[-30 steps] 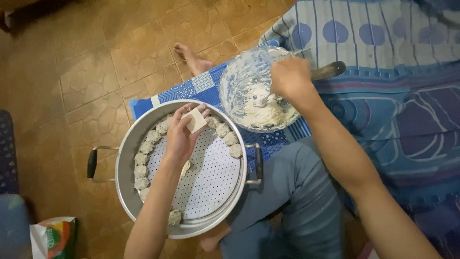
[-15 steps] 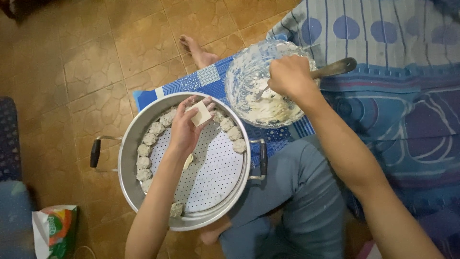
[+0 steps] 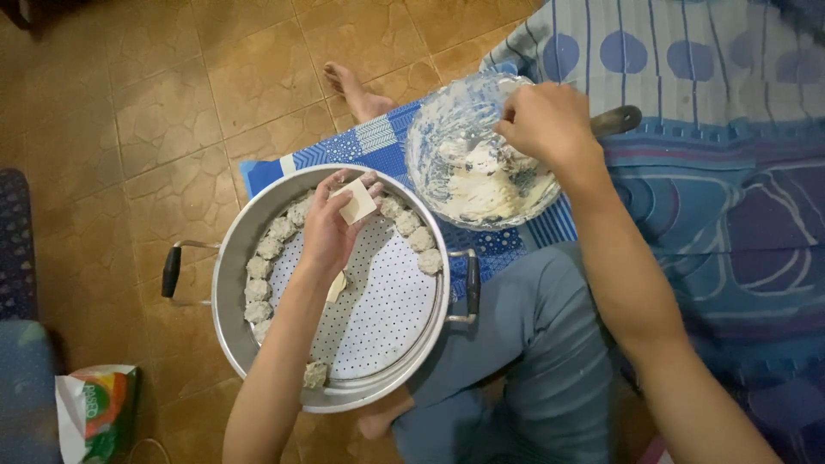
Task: Preparing dumplings by scooping filling into wrappers and arranging them in a steamer tray while sitting on the floor.
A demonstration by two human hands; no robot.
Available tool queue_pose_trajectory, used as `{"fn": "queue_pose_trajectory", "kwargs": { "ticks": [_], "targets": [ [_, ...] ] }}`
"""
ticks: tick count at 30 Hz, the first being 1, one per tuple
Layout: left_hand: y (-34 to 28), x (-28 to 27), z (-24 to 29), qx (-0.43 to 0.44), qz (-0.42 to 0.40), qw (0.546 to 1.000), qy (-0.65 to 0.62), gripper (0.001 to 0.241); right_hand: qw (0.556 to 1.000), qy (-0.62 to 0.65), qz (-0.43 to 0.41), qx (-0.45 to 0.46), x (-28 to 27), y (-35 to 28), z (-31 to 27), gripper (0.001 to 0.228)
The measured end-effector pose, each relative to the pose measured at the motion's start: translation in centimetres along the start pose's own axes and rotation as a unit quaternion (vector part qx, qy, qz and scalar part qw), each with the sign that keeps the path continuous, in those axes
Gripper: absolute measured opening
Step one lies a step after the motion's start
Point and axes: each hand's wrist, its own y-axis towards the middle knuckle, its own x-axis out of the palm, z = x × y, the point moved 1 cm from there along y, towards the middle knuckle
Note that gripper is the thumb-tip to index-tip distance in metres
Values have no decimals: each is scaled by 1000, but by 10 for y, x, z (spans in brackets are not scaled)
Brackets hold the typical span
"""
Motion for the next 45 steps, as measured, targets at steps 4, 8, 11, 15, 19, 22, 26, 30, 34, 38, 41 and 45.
{"fn": "queue_pose_trajectory", "kwargs": {
  "ticks": [4,8,11,15,19,22,26,30,34,38,41,45],
  "targets": [
    [-1,1,2,1,0,1000,6,53,999,-6,-28,25,1,-2,7,21],
    [2,-5,-3,10,-7,1000,6,50,993,-47,-105,38,24,7,8,20],
    [3,-7,-6,18,-10,1000,15,50,994,-47,-102,8,46,20,3,17],
    [0,-5,-3,16,-12,1000,19,51,994,-23,-100,-28,27,13,-21,19],
    [-1,-6,-3,18,-30,999,25,50,995,-40,-74,-51,37,17,-21,18],
    [-2,-3,-1,11,-17,999,25,51,997,-5,-61,-40,34,18,-17,21],
    [-3,-2,2,9,-10,999,31,53,995,50,-68,-49,27,13,-14,21],
    [-4,0,3,10,-4,1000,20,54,992,87,-87,-35,31,10,-13,22],
    [-3,-2,2,16,-2,1000,11,55,989,123,-74,-24,-1,-2,-18,22],
    [-7,4,7,9,7,1000,17,55,995,81,-64,-6,-2,-3,-9,21],
    [-7,6,10,4,14,999,32,55,995,41,-91,14,16,5,4,18],
    [-9,7,10,-3,15,999,37,56,994,-14,-112,10,36,16,3,15]
  ]
}}
